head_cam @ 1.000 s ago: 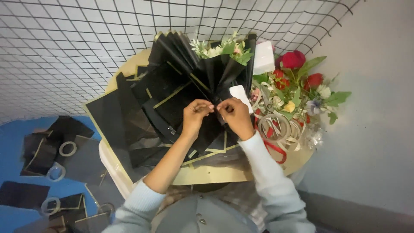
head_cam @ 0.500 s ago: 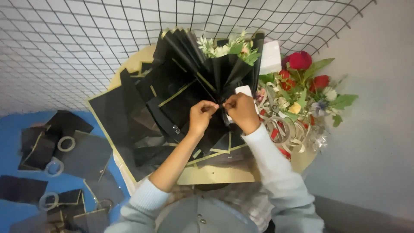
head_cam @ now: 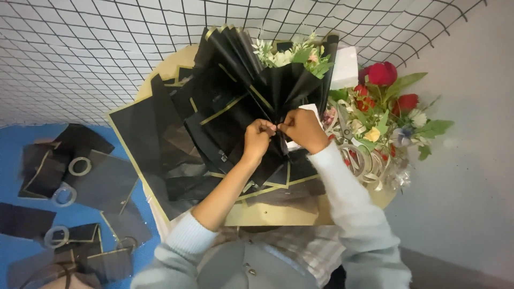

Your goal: Wrapping a flower bouquet with black decorative paper and securing it with tape and ribbon.

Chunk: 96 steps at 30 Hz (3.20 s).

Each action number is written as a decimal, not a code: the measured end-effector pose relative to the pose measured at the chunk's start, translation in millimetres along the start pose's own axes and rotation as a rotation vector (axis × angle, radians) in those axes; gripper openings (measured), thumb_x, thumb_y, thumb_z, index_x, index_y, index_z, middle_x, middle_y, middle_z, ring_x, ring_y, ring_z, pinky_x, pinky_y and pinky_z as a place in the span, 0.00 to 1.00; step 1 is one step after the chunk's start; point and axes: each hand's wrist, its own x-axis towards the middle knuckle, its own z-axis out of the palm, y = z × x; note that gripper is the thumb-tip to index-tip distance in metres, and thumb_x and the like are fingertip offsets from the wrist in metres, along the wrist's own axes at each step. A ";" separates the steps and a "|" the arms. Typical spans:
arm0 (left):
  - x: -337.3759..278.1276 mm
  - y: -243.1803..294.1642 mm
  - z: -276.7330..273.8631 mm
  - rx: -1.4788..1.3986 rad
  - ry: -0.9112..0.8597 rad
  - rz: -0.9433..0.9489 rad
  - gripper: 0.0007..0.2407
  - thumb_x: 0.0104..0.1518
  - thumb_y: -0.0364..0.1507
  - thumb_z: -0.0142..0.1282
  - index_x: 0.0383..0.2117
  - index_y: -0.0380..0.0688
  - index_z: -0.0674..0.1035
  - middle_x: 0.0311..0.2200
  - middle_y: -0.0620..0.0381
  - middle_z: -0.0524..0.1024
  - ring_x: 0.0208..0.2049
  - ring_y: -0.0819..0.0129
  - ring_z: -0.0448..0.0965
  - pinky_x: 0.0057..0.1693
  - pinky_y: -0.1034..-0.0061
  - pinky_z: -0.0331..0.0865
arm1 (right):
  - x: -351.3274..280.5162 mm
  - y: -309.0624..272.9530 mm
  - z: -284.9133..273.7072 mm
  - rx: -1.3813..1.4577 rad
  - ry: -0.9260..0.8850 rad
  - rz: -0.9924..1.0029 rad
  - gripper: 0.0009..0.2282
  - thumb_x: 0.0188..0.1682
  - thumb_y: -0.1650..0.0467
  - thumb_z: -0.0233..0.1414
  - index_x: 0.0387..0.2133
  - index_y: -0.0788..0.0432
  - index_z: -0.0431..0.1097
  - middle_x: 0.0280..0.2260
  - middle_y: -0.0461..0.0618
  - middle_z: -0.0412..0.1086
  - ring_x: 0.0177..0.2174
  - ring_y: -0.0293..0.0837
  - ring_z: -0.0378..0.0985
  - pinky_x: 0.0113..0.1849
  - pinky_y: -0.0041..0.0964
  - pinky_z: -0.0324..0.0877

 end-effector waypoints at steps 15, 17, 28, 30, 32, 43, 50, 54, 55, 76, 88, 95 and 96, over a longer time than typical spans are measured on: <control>16.9 -5.1 7.7 0.418 0.065 0.141 0.04 0.55 0.23 0.57 0.31 0.35 0.82 0.32 0.41 0.83 0.35 0.45 0.84 0.43 0.58 0.77 | -4.4 7.4 11.8 -0.075 0.079 0.041 0.17 0.38 0.62 0.63 0.20 0.67 0.69 0.21 0.68 0.72 0.31 0.71 0.79 0.35 0.61 0.75; 9.2 -0.3 3.3 0.379 0.066 0.133 0.03 0.53 0.22 0.58 0.30 0.35 0.82 0.30 0.42 0.83 0.29 0.52 0.84 0.40 0.63 0.76 | -5.4 8.8 17.7 -0.073 0.106 0.051 0.18 0.37 0.62 0.64 0.20 0.66 0.69 0.21 0.66 0.72 0.31 0.70 0.79 0.34 0.61 0.75; -2.6 16.8 -2.7 0.189 0.018 0.098 0.11 0.52 0.25 0.66 0.33 0.26 0.78 0.32 0.36 0.81 0.20 0.61 0.81 0.25 0.74 0.74 | -3.1 37.4 0.9 0.259 0.072 0.065 0.15 0.36 0.66 0.65 0.24 0.56 0.64 0.18 0.49 0.68 0.27 0.54 0.77 0.32 0.41 0.67; -4.2 16.4 -2.8 0.204 0.022 0.082 0.11 0.51 0.25 0.66 0.31 0.27 0.78 0.27 0.40 0.81 0.18 0.62 0.81 0.24 0.74 0.74 | -1.7 41.4 1.7 0.250 0.029 0.041 0.13 0.37 0.68 0.65 0.25 0.56 0.64 0.18 0.50 0.69 0.25 0.55 0.77 0.31 0.42 0.67; -1.8 9.0 -2.9 0.191 -0.002 0.076 0.11 0.52 0.27 0.66 0.31 0.28 0.77 0.25 0.40 0.81 0.17 0.63 0.81 0.25 0.74 0.75 | 0.7 54.8 7.6 0.302 0.023 0.047 0.13 0.37 0.69 0.65 0.27 0.55 0.65 0.18 0.47 0.68 0.25 0.52 0.75 0.32 0.40 0.67; 27.0 67.1 27.8 0.979 -0.244 1.455 0.15 0.68 0.34 0.31 0.45 0.48 0.75 0.47 0.55 0.76 0.55 0.56 0.70 0.61 0.57 0.61 | -28.5 43.3 21.8 0.361 0.206 0.037 0.13 0.43 0.71 0.59 0.40 0.61 0.70 0.34 0.61 0.74 0.40 0.61 0.79 0.43 0.53 0.73; 68.9 97.2 6.2 1.340 -0.183 1.353 0.11 0.65 0.30 0.51 0.52 0.55 0.79 0.64 0.69 0.69 0.71 0.67 0.53 0.74 0.50 0.37 | -30.5 55.7 37.3 0.624 0.413 -0.090 0.09 0.43 0.77 0.63 0.27 0.56 0.68 0.21 0.46 0.65 0.25 0.42 0.71 0.32 0.33 0.70; 43.1 119.5 -7.6 1.041 -0.038 1.347 0.19 0.63 0.25 0.50 0.62 0.50 0.72 0.66 0.58 0.66 0.69 0.61 0.58 0.73 0.55 0.42 | -55.3 37.5 2.5 0.755 0.693 -0.012 0.08 0.46 0.80 0.59 0.29 0.59 0.66 0.27 0.52 0.70 0.31 0.48 0.77 0.36 0.40 0.71; 29.3 117.6 -6.5 1.044 -0.037 1.348 0.19 0.63 0.25 0.50 0.62 0.50 0.72 0.66 0.58 0.66 0.69 0.61 0.58 0.73 0.55 0.42 | -46.4 60.8 3.5 0.757 0.693 -0.014 0.08 0.46 0.80 0.59 0.29 0.59 0.66 0.27 0.52 0.70 0.31 0.48 0.77 0.36 0.40 0.71; -10.0 87.3 11.8 0.105 -0.294 0.426 0.31 0.51 0.22 0.65 0.61 0.35 0.62 0.56 0.24 0.66 0.62 0.25 0.62 0.63 0.37 0.60 | -53.7 75.1 2.9 1.261 0.527 0.193 0.42 0.47 0.81 0.59 0.70 0.67 0.35 0.69 0.74 0.35 0.67 0.72 0.34 0.64 0.63 0.41; 70.6 44.7 -66.3 1.227 -0.029 0.286 0.29 0.49 0.35 0.69 0.56 0.34 0.70 0.54 0.41 0.69 0.58 0.45 0.67 0.59 0.44 0.66 | -45.4 125.5 17.8 1.600 0.743 -0.002 0.28 0.41 0.78 0.61 0.56 0.50 0.63 0.53 0.54 0.67 0.53 0.55 0.73 0.53 0.49 0.73; 61.6 69.4 -85.7 0.924 0.029 0.185 0.25 0.47 0.28 0.70 0.52 0.30 0.75 0.49 0.35 0.72 0.53 0.37 0.73 0.55 0.52 0.73 | -73.8 87.6 -27.0 1.074 0.774 0.410 0.39 0.45 0.65 0.66 0.66 0.56 0.49 0.60 0.69 0.53 0.60 0.64 0.59 0.58 0.62 0.57; 61.5 69.4 -88.9 0.833 -0.017 0.161 0.21 0.49 0.29 0.69 0.50 0.34 0.79 0.45 0.39 0.79 0.51 0.42 0.78 0.52 0.57 0.76 | -76.9 91.6 -26.9 0.830 0.705 0.479 0.41 0.44 0.62 0.68 0.67 0.59 0.49 0.62 0.71 0.53 0.63 0.66 0.55 0.61 0.60 0.52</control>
